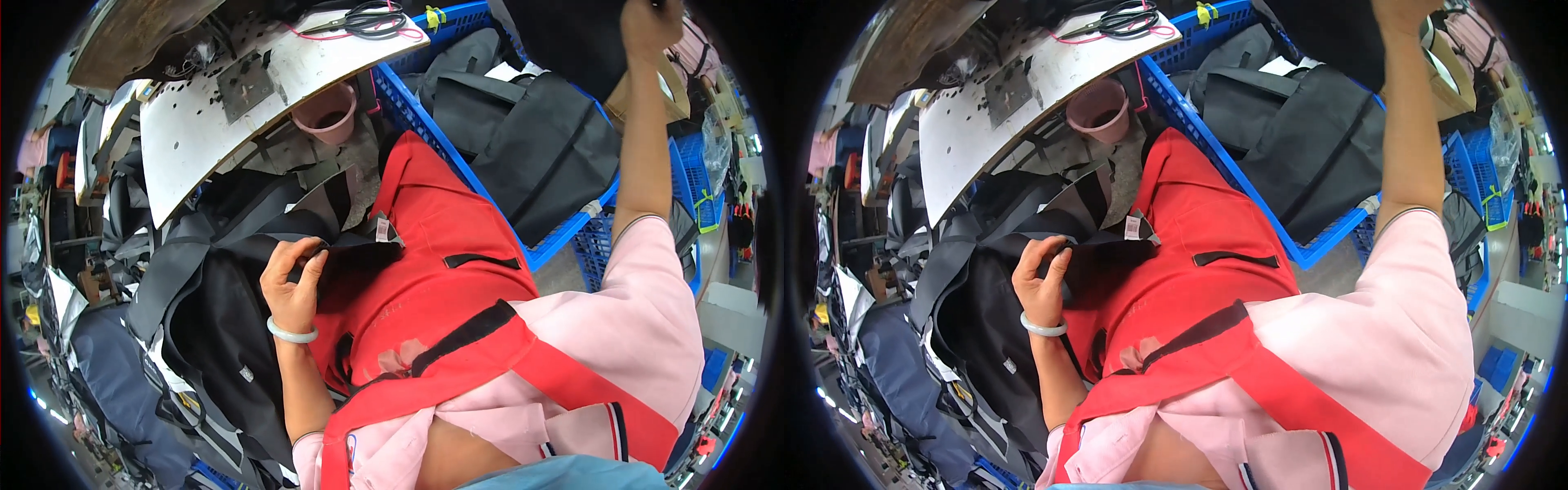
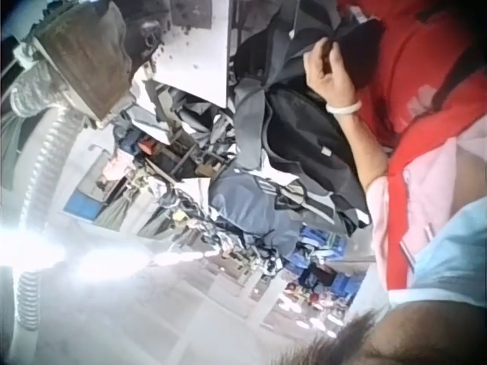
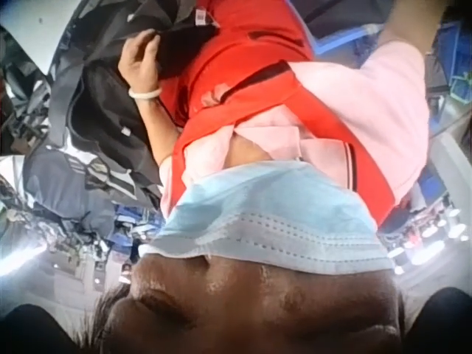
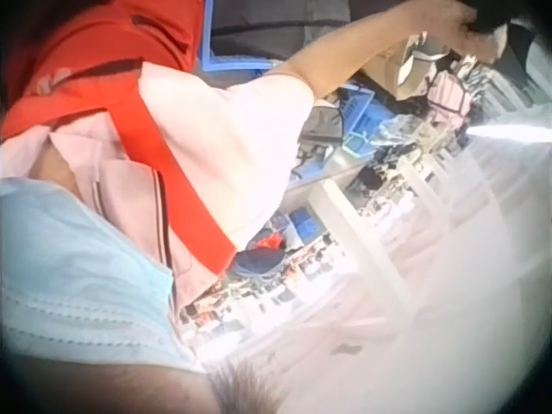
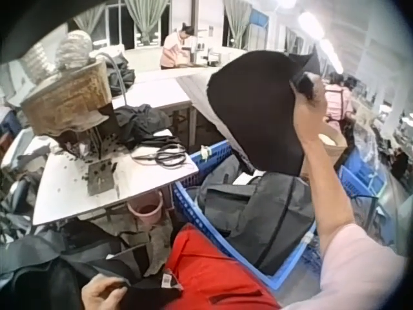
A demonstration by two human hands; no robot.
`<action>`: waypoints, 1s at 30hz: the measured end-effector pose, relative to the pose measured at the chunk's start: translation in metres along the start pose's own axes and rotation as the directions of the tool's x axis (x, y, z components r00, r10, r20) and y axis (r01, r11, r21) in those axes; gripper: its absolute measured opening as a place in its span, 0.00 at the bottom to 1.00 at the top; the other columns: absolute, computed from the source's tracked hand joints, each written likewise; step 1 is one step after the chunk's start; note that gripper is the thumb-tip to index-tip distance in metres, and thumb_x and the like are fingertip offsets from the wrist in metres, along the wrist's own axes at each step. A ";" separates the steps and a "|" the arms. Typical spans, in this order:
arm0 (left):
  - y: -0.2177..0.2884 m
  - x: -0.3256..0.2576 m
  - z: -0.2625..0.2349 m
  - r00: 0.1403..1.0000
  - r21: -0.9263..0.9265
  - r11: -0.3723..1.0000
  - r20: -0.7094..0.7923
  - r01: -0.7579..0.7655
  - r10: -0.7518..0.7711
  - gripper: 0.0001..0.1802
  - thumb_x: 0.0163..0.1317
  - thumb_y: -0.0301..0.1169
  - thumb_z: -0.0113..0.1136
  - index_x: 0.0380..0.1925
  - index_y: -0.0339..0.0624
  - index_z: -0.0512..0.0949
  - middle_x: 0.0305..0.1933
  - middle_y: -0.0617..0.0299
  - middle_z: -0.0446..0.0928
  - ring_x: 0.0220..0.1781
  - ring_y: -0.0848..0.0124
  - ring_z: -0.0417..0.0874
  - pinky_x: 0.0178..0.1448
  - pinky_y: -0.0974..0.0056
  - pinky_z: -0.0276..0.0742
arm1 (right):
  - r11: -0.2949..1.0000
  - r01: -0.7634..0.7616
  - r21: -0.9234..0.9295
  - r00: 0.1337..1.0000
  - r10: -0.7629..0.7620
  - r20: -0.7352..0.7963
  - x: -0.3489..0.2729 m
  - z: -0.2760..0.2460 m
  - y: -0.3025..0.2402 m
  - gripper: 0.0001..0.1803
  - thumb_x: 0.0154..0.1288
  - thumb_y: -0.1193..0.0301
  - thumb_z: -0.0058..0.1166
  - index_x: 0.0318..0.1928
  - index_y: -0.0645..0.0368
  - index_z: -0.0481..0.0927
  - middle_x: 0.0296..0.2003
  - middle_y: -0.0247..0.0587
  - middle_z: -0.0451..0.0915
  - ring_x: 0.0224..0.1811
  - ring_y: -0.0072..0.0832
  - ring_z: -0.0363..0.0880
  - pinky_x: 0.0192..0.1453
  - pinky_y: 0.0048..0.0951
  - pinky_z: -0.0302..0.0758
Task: The recorder is assembling and sewing black fabric components using an industrial sewing machine in a manufacturing facility.
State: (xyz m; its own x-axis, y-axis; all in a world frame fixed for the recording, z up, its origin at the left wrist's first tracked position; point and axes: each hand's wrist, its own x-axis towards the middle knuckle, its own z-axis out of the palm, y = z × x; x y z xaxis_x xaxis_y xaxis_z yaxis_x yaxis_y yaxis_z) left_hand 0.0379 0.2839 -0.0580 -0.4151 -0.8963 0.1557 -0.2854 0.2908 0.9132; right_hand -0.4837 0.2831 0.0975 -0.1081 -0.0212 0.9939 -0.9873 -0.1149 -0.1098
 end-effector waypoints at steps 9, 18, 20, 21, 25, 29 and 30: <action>-0.010 -0.024 0.022 0.972 0.204 0.975 -0.197 -0.086 0.127 0.25 0.52 0.15 0.63 0.53 0.40 0.74 0.59 0.56 0.68 0.34 0.73 0.77 0.40 0.69 0.76 | 0.871 -0.441 -0.216 0.343 0.387 0.856 -0.297 0.035 -0.005 0.26 0.52 0.78 0.62 0.55 0.57 0.77 0.49 0.44 0.79 0.47 0.36 0.79 0.54 0.34 0.75; -0.052 -0.067 0.015 0.991 0.442 0.896 -0.132 0.033 0.028 0.28 0.40 0.13 0.59 0.47 0.40 0.77 0.57 0.52 0.67 0.52 0.52 0.75 0.56 0.57 0.74 | 0.666 -0.745 0.012 -0.031 -0.053 0.998 -0.260 0.046 -0.186 0.13 0.67 0.75 0.54 0.51 0.62 0.80 0.44 0.43 0.82 0.45 0.27 0.79 0.52 0.26 0.75; -0.056 -0.066 0.009 0.988 0.390 0.919 -0.155 0.064 -0.002 0.28 0.40 0.13 0.58 0.47 0.40 0.78 0.55 0.53 0.68 0.52 0.53 0.76 0.57 0.58 0.73 | 0.584 -0.812 -0.019 -0.049 -0.036 0.998 -0.244 0.048 -0.199 0.13 0.69 0.74 0.53 0.52 0.62 0.80 0.45 0.42 0.82 0.46 0.26 0.80 0.53 0.25 0.74; -0.058 -0.067 0.002 0.987 0.246 0.964 -0.143 0.103 -0.069 0.26 0.41 0.13 0.56 0.46 0.39 0.78 0.53 0.53 0.69 0.52 0.54 0.76 0.58 0.59 0.72 | 0.538 -0.843 -0.008 -0.047 -0.059 0.997 -0.236 0.048 -0.208 0.13 0.70 0.73 0.53 0.52 0.62 0.80 0.45 0.41 0.83 0.47 0.25 0.80 0.54 0.24 0.74; -0.058 -0.060 -0.014 0.980 0.132 0.974 -0.105 0.183 -0.170 0.21 0.45 0.16 0.57 0.43 0.38 0.80 0.47 0.54 0.75 0.53 0.56 0.76 0.61 0.59 0.68 | 0.527 -0.840 0.130 0.071 -0.132 0.989 -0.217 0.037 -0.236 0.12 0.70 0.72 0.54 0.51 0.62 0.80 0.44 0.36 0.83 0.46 0.23 0.79 0.52 0.23 0.74; -0.066 -0.058 -0.014 0.997 0.567 0.822 -0.003 0.061 -0.072 0.20 0.46 0.17 0.56 0.42 0.41 0.81 0.48 0.54 0.76 0.54 0.56 0.75 0.63 0.56 0.64 | 0.469 -0.879 0.091 0.072 -0.059 0.996 -0.215 0.040 -0.241 0.12 0.71 0.71 0.53 0.51 0.61 0.81 0.40 0.32 0.82 0.41 0.18 0.78 0.49 0.21 0.74; -0.075 -0.059 -0.013 1.000 0.669 0.743 0.009 0.014 -0.027 0.21 0.46 0.16 0.55 0.41 0.42 0.82 0.48 0.55 0.77 0.55 0.57 0.75 0.63 0.55 0.64 | 0.468 -0.878 0.098 0.079 -0.060 0.995 -0.212 0.040 -0.241 0.12 0.71 0.71 0.53 0.51 0.61 0.81 0.40 0.32 0.82 0.41 0.18 0.78 0.49 0.21 0.74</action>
State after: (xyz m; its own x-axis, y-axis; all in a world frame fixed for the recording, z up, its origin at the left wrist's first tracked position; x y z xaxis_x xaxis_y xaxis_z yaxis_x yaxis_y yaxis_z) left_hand 0.0949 0.3110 -0.1306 -0.4147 -0.9009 0.1279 -0.7958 0.4272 0.4292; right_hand -0.2180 0.2753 -0.0872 0.1668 -0.9830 0.0764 -0.3562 -0.1324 -0.9250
